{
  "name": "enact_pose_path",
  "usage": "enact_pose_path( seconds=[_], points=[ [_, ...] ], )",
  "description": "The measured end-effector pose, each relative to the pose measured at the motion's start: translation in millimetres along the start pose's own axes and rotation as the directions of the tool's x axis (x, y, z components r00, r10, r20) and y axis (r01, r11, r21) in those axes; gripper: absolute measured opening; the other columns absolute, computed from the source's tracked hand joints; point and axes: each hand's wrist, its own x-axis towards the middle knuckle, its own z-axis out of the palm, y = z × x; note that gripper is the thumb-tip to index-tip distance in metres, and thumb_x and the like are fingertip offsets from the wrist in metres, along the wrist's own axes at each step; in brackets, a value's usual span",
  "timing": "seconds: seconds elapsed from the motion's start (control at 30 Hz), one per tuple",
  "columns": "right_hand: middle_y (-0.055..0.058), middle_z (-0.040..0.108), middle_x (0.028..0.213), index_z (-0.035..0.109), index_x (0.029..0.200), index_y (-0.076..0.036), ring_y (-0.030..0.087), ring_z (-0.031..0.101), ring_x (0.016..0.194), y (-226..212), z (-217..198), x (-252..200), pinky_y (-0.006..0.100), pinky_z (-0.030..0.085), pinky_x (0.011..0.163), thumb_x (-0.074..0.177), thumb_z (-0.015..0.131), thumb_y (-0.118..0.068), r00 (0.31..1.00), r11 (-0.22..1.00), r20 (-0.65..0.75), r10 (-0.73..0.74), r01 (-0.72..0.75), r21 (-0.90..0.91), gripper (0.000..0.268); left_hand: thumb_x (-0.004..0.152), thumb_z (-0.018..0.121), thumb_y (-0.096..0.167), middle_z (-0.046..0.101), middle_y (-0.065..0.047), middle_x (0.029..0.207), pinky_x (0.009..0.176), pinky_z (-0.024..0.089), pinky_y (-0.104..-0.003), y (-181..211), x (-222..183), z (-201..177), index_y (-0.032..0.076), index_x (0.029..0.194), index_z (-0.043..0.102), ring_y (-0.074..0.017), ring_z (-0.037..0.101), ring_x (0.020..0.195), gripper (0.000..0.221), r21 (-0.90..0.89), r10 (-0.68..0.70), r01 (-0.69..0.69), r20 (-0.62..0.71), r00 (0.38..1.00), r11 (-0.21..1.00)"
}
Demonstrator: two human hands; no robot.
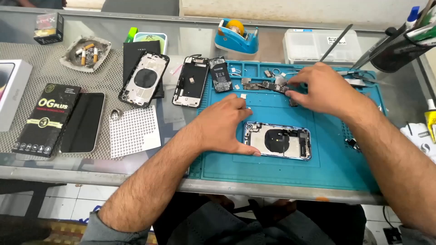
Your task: Assembling internal components of a smartphone on a repair mat
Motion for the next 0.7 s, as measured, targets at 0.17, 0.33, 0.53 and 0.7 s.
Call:
enact_pose_path(
  seconds=[0.17,0.33,0.53,0.7],
  points=[
    [0.016,0.078,0.108,0.079,0.117,-0.005,0.037,0.069,0.105,-21.3,-15.8,2.7,0.045,0.061,0.089,0.089,0.073,-0.023,0.999,0.998,0.006,0.032,-0.033,0.056,0.034,0.067,0.081,0.070,0.065,-0.016,0.101,0.093,0.056,-0.042,8.0,-0.1,-10.2,-0.005,0.120,0.071,-0.0283,0.062,0.098,0.093,-0.048,-0.046,0.045,-0.029,0.999,0.998],
    [0.015,0.078,0.105,0.081,0.114,-0.007,0.036,0.069,0.103,-23.0,-15.9,9.1,0.044,0.061,0.088,0.088,0.074,-0.023,0.998,0.998,0.039,0.043,-0.044,0.035,0.032,0.075,0.075,0.063,0.062,-0.015,0.099,0.092,0.055,-0.042,2.5,-0.3,-9.1,-0.005,0.121,0.070,-0.0275,0.060,0.098,0.082,-0.039,-0.052,0.048,-0.121,0.991,0.998],
    [0.014,0.079,0.101,0.081,0.113,-0.007,0.034,0.071,0.100,-21.5,-18.3,11.1,0.042,0.062,0.086,0.088,0.075,-0.025,0.996,0.999,0.066,0.052,-0.052,0.001,0.031,0.069,0.063,0.016,0.062,-0.013,0.093,0.086,0.054,-0.039,-10.4,-0.3,-9.8,-0.004,0.111,0.074,-0.0263,0.057,0.092,0.048,0.091,-0.091,0.110,-0.190,0.977,0.990],
    [0.005,0.080,0.108,0.081,0.114,-0.015,0.029,0.069,0.106,-8.2,-8.4,18.4,0.047,0.050,0.103,0.088,0.072,-0.032,0.992,0.999,0.124,0.037,-0.037,-0.005,0.032,0.078,0.073,0.021,0.056,-0.006,0.090,0.073,0.055,-0.043,-22.7,0.8,8.0,0.005,0.096,0.074,-0.0287,0.050,0.098,0.024,0.162,-0.144,0.159,-0.101,0.984,0.974]
  ],
)
